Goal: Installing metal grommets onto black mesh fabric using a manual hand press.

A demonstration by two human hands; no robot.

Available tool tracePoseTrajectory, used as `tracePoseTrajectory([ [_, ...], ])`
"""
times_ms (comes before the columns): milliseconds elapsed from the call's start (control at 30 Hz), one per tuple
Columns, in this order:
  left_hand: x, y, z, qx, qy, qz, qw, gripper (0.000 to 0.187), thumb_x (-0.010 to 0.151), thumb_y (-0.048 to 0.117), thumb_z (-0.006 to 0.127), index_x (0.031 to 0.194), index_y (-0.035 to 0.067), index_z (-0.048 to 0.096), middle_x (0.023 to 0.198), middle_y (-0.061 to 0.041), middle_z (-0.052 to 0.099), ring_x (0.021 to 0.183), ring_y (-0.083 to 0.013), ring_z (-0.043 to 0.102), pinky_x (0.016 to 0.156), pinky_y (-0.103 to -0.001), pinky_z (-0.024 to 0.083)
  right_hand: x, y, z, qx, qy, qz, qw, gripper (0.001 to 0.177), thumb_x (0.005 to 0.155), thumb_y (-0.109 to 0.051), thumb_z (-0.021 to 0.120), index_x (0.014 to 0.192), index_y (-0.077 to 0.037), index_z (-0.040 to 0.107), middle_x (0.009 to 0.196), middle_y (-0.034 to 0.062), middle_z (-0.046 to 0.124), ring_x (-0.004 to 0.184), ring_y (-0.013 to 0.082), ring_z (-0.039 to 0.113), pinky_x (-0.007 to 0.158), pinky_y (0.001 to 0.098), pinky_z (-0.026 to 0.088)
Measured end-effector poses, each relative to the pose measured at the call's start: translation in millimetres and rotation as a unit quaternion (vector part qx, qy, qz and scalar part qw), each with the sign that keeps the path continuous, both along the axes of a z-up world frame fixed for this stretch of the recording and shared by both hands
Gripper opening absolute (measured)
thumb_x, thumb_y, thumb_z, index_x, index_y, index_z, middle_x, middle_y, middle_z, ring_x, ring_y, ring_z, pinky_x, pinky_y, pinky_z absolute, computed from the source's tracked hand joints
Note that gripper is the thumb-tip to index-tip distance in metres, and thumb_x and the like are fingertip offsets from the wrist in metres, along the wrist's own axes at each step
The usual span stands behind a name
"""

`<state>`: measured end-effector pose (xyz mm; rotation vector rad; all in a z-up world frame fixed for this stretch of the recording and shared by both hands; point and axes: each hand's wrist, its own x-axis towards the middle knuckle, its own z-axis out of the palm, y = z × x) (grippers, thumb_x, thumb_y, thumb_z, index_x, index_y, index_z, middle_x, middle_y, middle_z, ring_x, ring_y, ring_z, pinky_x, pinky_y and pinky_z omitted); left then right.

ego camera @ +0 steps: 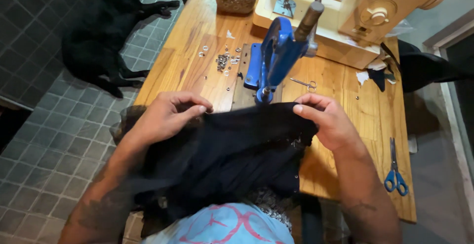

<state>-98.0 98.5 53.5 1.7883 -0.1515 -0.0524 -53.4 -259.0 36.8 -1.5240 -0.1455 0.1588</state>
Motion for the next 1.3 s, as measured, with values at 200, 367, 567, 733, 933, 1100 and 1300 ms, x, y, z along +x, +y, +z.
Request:
tracePoseTrajectory([
  [200, 1, -26, 25, 0.153, -0.181, -0.114, 0.965, 0.025, 0.083, 0.004, 0.069, 0.107, 0.007, 0.074, 0.102, -0.017, 0.075, 0.099, -0.0365, 0.072, 0.084, -0.043, 0.059, -9, 7, -3, 0.005, 0.017, 0.052, 0.998, 0.013, 0.079, -0.004, 0.08, 0.09, 0.001, 0.074, 0.07, 0.0032, 0.066, 0.065, 0.0077, 0.062, 0.062, 0.0202, 0.048],
  [367, 10, -82, 12, -0.014, -0.114, -0.229, 0.967, 0.034, 0.096, 0.025, 0.068, 0.126, 0.009, 0.068, 0.112, -0.012, 0.076, 0.109, -0.0246, 0.07, 0.096, -0.042, 0.056, -8, 9, -19, -0.021, -0.008, 0.141, 0.99, 0.012, 0.076, 0.0, 0.084, 0.086, 0.002, 0.077, 0.077, 0.0085, 0.072, 0.076, 0.011, 0.062, 0.07, 0.0269, 0.053],
  [567, 34, -109, -45, -0.089, 0.069, -0.221, 0.969, 0.034, 0.082, 0.025, 0.085, 0.111, 0.01, 0.075, 0.087, 0.003, 0.066, 0.083, -0.0089, 0.062, 0.078, -0.024, 0.053, -5, 3, -27, -0.026, 0.003, 0.156, 0.987, 0.015, 0.076, -0.001, 0.087, 0.086, 0.001, 0.076, 0.083, 0.0075, 0.074, 0.08, 0.0107, 0.064, 0.072, 0.0262, 0.052],
  [733, 34, -104, -40, -0.053, 0.092, -0.213, 0.971, 0.029, 0.076, 0.025, 0.089, 0.099, 0.011, 0.078, 0.081, 0.002, 0.069, 0.078, -0.0082, 0.063, 0.07, -0.022, 0.051, -4, -1, -32, -0.037, 0.011, 0.161, 0.986, 0.016, 0.075, -0.002, 0.087, 0.086, 0.001, 0.076, 0.082, 0.0066, 0.074, 0.078, 0.0101, 0.063, 0.07, 0.0247, 0.051],
  [933, 29, -97, -20, -0.009, 0.039, -0.211, 0.977, 0.029, 0.075, 0.027, 0.09, 0.097, 0.012, 0.08, 0.077, -0.001, 0.072, 0.076, -0.0089, 0.064, 0.072, -0.025, 0.052, 2, -5, -48, -0.035, 0.006, 0.155, 0.987, 0.025, 0.068, -0.002, 0.093, 0.081, 0.003, 0.072, 0.077, 0.0084, 0.07, 0.07, 0.0117, 0.061, 0.063, 0.0239, 0.049],
  [1100, 24, -96, -22, -0.014, -0.007, -0.193, 0.981, 0.027, 0.076, 0.027, 0.089, 0.096, 0.013, 0.08, 0.079, -0.002, 0.073, 0.078, -0.0099, 0.066, 0.075, -0.026, 0.054, 6, -5, -54, -0.035, 0.005, 0.152, 0.988, 0.029, 0.064, -0.001, 0.095, 0.078, 0.003, 0.07, 0.071, 0.0084, 0.067, 0.064, 0.0119, 0.06, 0.059, 0.0234, 0.048],
  [1300, 26, -95, -41, 0.013, -0.016, -0.181, 0.983, 0.025, 0.077, 0.027, 0.088, 0.096, 0.013, 0.081, 0.083, -0.004, 0.075, 0.079, -0.0125, 0.068, 0.075, -0.028, 0.054, -5, 18, -21, -0.111, 0.012, 0.104, 0.988, 0.028, 0.061, -0.001, 0.097, 0.07, 0.004, 0.071, 0.06, 0.0066, 0.064, 0.053, 0.0084, 0.055, 0.049, 0.0207, 0.042],
])
